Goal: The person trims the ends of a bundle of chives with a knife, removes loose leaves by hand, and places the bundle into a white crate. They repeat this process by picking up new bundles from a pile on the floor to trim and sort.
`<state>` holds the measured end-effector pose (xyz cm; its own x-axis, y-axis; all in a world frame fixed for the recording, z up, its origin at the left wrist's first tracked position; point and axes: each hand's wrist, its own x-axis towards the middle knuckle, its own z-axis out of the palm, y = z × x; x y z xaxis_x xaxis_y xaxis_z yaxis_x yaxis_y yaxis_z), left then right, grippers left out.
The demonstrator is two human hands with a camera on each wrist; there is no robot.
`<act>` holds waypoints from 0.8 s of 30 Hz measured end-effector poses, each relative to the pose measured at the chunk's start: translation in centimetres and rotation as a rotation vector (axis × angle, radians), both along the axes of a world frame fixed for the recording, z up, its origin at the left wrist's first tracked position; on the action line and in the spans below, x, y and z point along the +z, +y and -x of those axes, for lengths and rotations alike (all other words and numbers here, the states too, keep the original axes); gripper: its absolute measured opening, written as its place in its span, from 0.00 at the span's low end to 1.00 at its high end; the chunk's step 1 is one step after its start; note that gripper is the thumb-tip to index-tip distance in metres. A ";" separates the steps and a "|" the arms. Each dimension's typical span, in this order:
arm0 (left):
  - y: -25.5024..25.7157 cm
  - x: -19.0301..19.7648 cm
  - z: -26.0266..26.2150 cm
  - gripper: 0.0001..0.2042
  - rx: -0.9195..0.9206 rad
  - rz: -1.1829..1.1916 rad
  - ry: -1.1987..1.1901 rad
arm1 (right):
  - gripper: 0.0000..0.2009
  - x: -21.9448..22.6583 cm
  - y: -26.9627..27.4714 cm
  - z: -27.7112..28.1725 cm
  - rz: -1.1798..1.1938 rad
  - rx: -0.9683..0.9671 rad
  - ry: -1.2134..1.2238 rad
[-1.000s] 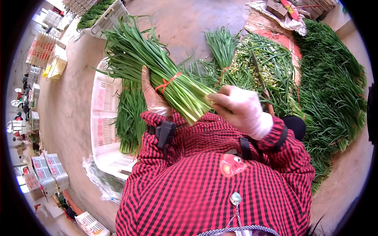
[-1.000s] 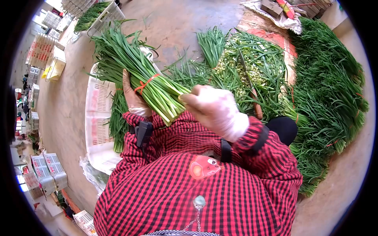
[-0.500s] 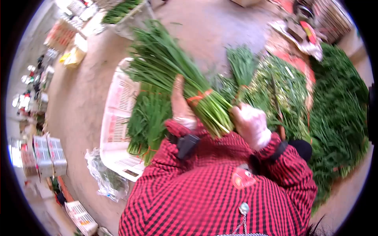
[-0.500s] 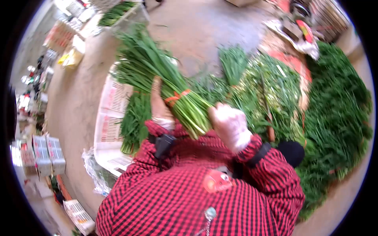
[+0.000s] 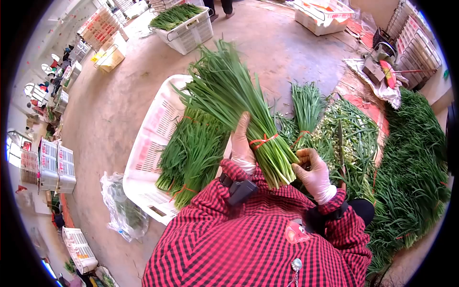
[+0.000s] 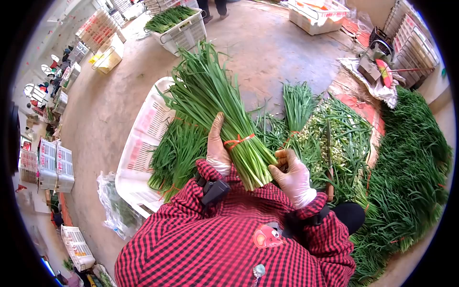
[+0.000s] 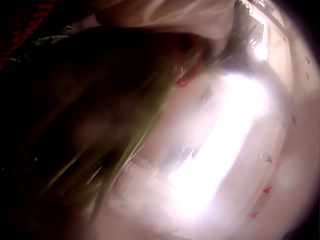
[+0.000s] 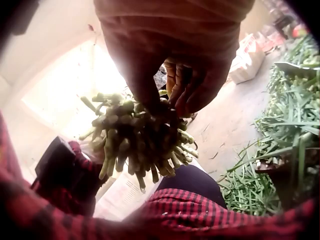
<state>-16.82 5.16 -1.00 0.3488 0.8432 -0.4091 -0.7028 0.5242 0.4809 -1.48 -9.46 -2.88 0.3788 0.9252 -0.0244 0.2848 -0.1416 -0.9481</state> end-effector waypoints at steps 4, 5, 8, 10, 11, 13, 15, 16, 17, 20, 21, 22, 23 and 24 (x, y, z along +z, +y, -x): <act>-0.1 -0.8 -0.3 0.18 0.016 -0.042 0.034 | 0.15 1.7 -0.1 0.6 -0.073 0.026 -0.513; -0.3 -0.7 -0.4 0.18 0.034 -0.053 0.053 | 0.15 1.8 -0.1 0.4 -0.138 0.033 -0.637; -0.7 -0.4 -0.6 0.16 0.078 -0.067 0.052 | 0.10 1.8 -0.3 -0.2 -0.004 0.063 -0.649; -1.0 0.3 -0.6 0.17 0.091 -0.082 0.069 | 0.07 2.0 -0.3 -0.3 0.108 0.039 -0.535; -1.2 0.8 -0.6 0.17 0.090 -0.093 0.097 | 0.08 2.0 -0.2 -0.4 0.155 0.046 -0.461; -1.3 1.0 -0.6 0.19 0.074 -0.079 0.102 | 0.08 2.0 -0.2 -0.9 0.247 0.060 -0.310; -1.3 0.9 -0.4 0.19 0.046 -0.028 0.056 | 0.08 0.8 -0.4 -1.3 0.209 0.098 -0.105; -1.5 1.3 -0.4 0.19 0.032 0.007 0.022 | 0.08 0.4 -0.5 -1.4 0.189 0.116 -0.003; -1.7 1.9 -0.4 0.20 0.019 0.041 -0.011 | 0.08 0.3 -0.6 -1.4 0.197 0.120 0.035; -1.6 2.2 -0.4 0.21 -0.011 0.054 -0.069 | 0.07 0.9 -0.8 -1.1 0.223 0.119 0.149; -1.5 1.9 -0.2 0.21 -0.019 0.048 -0.080 | 0.07 1.0 -0.8 -1.0 0.213 0.122 0.140; -1.4 1.7 -0.1 0.22 -0.023 0.066 -0.088 | 0.07 1.0 -0.9 -0.9 0.206 0.123 0.133; -1.1 1.5 0.1 0.24 -0.004 -0.048 -0.029 | 0.07 1.0 -1.2 -0.9 0.203 0.119 0.126; -0.4 0.8 0.5 0.25 0.000 -0.114 -0.009 | 0.06 1.4 -1.6 -1.2 0.224 0.162 0.066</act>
